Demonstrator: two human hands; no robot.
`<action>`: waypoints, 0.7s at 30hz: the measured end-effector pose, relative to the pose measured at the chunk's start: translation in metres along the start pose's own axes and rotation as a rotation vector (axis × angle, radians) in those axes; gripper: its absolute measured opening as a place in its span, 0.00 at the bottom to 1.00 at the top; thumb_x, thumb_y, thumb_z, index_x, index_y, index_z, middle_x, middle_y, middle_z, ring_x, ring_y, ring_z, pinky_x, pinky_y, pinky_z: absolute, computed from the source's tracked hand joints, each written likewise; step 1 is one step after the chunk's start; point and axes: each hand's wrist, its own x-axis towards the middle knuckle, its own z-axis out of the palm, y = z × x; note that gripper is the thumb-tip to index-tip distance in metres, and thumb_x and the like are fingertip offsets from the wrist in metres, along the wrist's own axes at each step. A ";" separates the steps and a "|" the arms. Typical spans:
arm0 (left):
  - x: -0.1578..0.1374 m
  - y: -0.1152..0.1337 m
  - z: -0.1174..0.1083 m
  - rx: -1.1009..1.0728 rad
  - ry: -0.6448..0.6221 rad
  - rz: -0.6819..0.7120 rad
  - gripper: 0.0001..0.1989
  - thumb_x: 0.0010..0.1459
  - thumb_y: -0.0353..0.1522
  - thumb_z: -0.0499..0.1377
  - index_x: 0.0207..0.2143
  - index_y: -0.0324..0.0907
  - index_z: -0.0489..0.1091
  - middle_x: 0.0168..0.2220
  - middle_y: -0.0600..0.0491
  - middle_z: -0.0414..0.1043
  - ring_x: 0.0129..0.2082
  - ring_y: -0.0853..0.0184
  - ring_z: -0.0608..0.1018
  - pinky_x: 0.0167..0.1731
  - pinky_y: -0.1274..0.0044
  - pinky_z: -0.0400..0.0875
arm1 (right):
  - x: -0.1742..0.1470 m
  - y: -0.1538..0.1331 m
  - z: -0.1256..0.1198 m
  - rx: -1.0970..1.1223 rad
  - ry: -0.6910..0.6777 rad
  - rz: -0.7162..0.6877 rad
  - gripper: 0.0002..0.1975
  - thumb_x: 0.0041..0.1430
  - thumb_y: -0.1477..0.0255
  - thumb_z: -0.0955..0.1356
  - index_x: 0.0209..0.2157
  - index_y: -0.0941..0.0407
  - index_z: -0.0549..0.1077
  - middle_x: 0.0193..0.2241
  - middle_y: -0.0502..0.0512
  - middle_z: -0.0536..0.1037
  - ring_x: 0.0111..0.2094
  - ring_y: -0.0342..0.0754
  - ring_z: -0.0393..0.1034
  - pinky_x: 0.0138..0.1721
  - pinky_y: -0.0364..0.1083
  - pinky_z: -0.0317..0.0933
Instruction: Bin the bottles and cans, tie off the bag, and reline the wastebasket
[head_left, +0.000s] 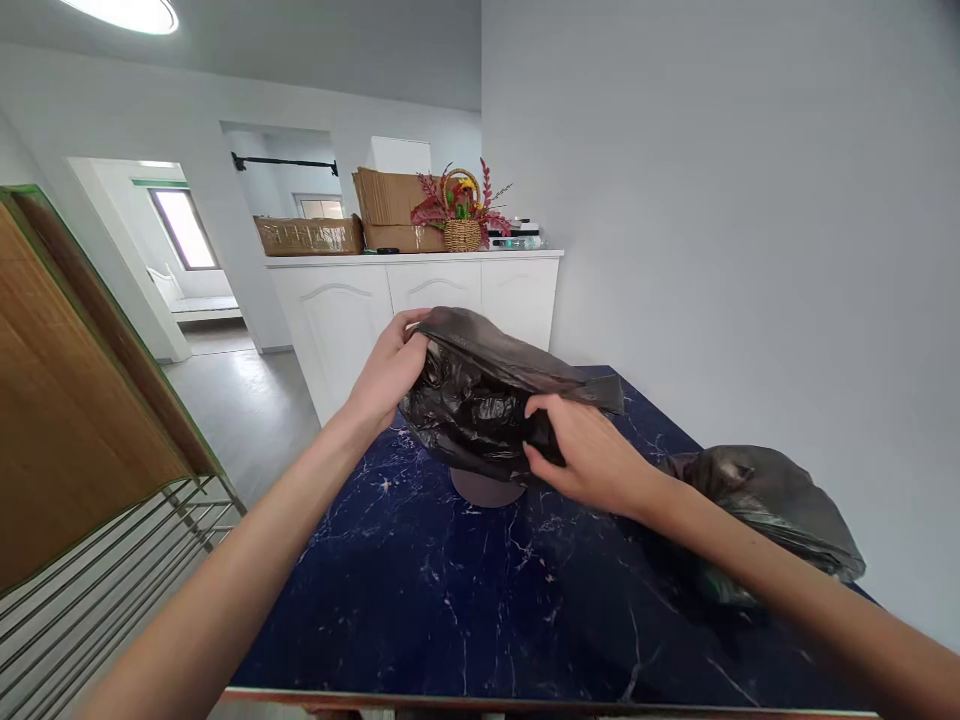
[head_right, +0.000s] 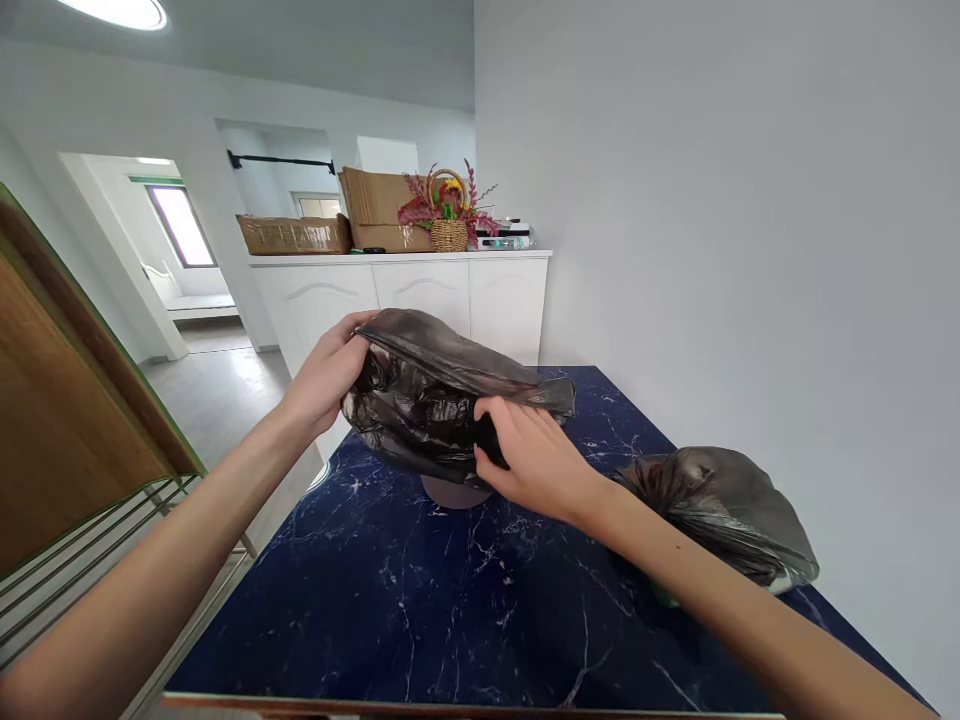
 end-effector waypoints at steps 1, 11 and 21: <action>0.003 0.001 0.001 -0.008 -0.003 0.005 0.17 0.64 0.32 0.58 0.55 0.44 0.74 0.44 0.48 0.81 0.41 0.58 0.83 0.46 0.64 0.79 | 0.004 0.002 -0.005 0.039 -0.002 0.030 0.20 0.75 0.62 0.62 0.61 0.55 0.68 0.52 0.66 0.80 0.53 0.64 0.77 0.52 0.63 0.73; 0.056 0.010 0.016 0.094 0.204 0.542 0.11 0.70 0.31 0.54 0.50 0.46 0.74 0.53 0.51 0.80 0.56 0.59 0.79 0.60 0.67 0.72 | 0.084 0.048 -0.026 -0.094 0.047 0.019 0.36 0.72 0.53 0.64 0.73 0.56 0.61 0.68 0.71 0.66 0.71 0.71 0.57 0.68 0.69 0.57; 0.057 -0.041 -0.014 0.542 -0.067 0.072 0.28 0.56 0.45 0.69 0.55 0.42 0.74 0.53 0.40 0.80 0.44 0.53 0.82 0.43 0.66 0.75 | 0.091 0.066 -0.047 0.139 -0.174 0.039 0.23 0.69 0.54 0.66 0.55 0.51 0.81 0.51 0.57 0.85 0.49 0.61 0.80 0.53 0.63 0.72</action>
